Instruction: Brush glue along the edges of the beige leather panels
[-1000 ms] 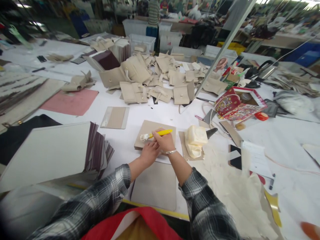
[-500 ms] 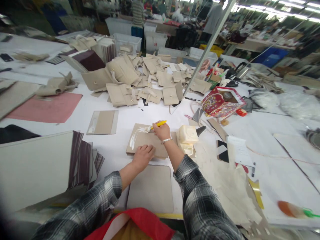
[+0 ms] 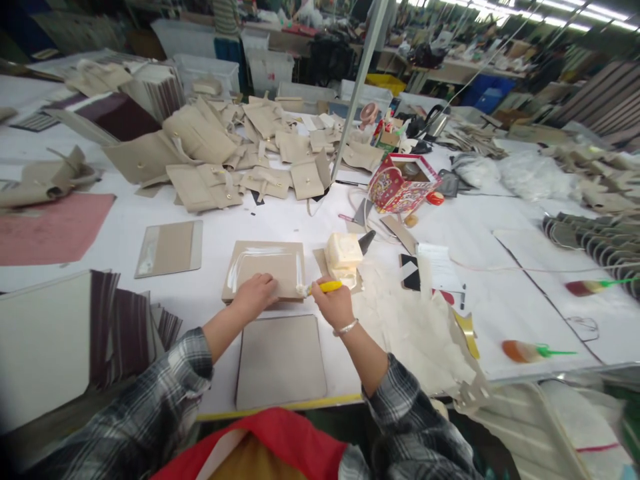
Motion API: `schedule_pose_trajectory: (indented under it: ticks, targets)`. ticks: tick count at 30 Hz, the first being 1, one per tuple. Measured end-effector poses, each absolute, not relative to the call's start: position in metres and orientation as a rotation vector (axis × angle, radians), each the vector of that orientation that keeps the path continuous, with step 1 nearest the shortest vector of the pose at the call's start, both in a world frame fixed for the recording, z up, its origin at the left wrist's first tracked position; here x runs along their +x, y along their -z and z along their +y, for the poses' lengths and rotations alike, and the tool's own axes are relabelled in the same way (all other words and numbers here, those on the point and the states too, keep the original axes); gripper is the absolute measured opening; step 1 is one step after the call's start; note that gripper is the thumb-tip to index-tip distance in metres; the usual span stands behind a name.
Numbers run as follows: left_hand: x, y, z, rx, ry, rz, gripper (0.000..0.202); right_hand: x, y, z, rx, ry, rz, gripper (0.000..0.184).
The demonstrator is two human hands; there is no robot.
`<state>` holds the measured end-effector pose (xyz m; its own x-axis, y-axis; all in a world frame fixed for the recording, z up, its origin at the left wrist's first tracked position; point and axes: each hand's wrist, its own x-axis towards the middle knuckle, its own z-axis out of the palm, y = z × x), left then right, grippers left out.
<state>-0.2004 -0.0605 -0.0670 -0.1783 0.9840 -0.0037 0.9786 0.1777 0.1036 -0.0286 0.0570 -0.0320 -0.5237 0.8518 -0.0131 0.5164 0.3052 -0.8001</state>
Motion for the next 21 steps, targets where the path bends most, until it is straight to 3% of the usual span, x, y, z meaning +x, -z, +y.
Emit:
schedule_pose_trajectory:
  ticks: [3, 6, 9, 12, 16, 21]
  targets:
    - [-0.193, 0.063, -0.065, 2.012, -0.102, 2.361, 0.013, 0.004, 0.026, 0.038, -1.266, -1.218, -1.960, 0.027]
    - [-0.186, 0.055, -0.078, 2.073, -0.302, 2.469, 0.015, 0.022, 0.020, 0.033, -1.204, -1.213, -1.728, 0.032]
    - [-0.181, 0.040, -0.100, 1.905, -0.893, 2.695, 0.014, 0.027, 0.021, 0.030, -1.114, -1.265, -1.642, 0.041]
    - [-0.169, 0.023, -0.122, 1.307, -1.582, 2.748, 0.010, 0.019, 0.034, 0.020, -1.034, -1.377, -1.746, 0.039]
    - [-0.140, 0.018, -0.136, 0.631, -2.055, 2.190, 0.028, 0.001, 0.055, 0.002, -0.978, -1.300, -2.013, 0.029]
    - [-0.107, 0.035, -0.138, 0.329, -2.151, 1.624, 0.045, 0.005, 0.069, -0.006, -1.022, -1.101, -1.979, 0.027]
